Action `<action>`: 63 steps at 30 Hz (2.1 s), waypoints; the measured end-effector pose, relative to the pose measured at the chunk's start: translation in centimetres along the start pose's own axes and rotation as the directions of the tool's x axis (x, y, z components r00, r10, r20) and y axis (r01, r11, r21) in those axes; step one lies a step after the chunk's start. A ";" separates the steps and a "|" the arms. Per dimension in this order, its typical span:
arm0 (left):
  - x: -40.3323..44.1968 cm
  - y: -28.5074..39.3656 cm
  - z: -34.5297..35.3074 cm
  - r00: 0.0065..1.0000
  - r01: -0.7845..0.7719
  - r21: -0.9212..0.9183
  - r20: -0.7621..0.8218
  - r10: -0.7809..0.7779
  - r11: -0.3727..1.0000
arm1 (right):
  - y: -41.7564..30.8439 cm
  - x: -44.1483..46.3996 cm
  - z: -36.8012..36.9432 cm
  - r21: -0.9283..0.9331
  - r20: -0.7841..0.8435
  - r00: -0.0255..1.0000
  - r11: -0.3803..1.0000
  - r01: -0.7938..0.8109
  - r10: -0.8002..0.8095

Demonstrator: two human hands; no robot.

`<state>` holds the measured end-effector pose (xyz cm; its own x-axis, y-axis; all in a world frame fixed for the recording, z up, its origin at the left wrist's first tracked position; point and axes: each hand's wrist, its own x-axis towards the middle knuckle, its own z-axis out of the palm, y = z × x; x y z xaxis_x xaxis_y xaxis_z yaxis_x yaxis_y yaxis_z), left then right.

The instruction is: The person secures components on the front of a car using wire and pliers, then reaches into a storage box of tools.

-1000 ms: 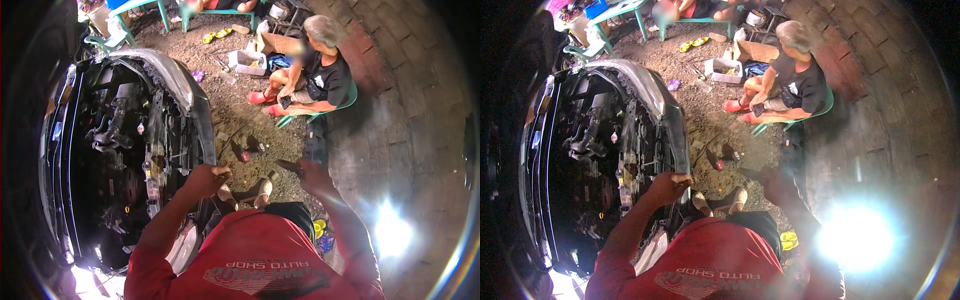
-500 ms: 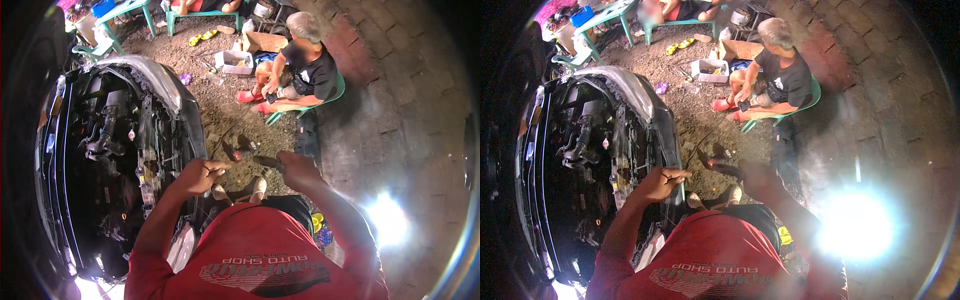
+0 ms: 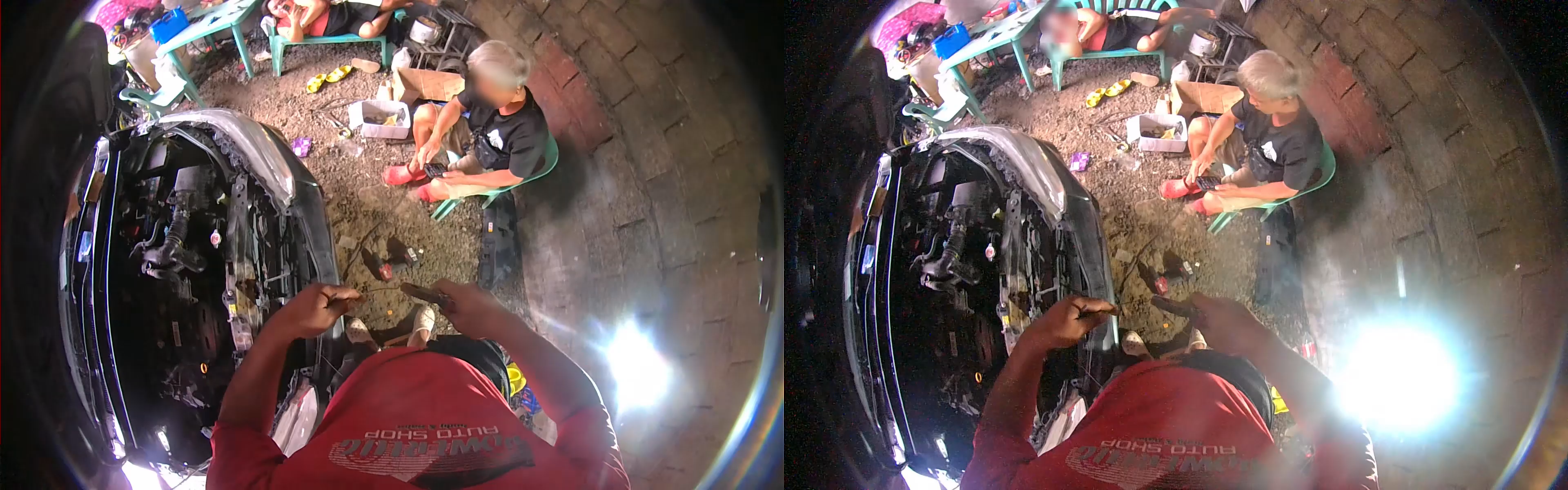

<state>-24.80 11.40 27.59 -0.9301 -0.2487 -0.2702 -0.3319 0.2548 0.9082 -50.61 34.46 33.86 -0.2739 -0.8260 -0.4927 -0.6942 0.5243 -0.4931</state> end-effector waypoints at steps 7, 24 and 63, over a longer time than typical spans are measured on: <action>-0.9 1.4 -1.8 0.997 0.050 0.076 0.046 -0.054 0.996 | -0.5 0.0 -0.4 0.030 0.085 0.981 0.985 0.172 -0.174; -3.8 -1.7 -3.6 0.999 -0.004 -0.216 0.049 0.015 0.976 | -6.2 1.1 -2.3 0.129 0.781 0.624 0.977 -0.169 0.005; -6.4 -37.6 12.2 0.321 0.879 -0.249 -0.325 -0.890 0.407 | 21.5 27.6 6.0 -0.215 0.658 0.747 0.974 0.075 0.088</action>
<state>-8.27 14.80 -8.72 0.0482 -0.6102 -0.7908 -0.9134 -0.3473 0.2123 -69.08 24.19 5.33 0.1723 -0.4348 -0.8839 -0.8398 0.4042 -0.3625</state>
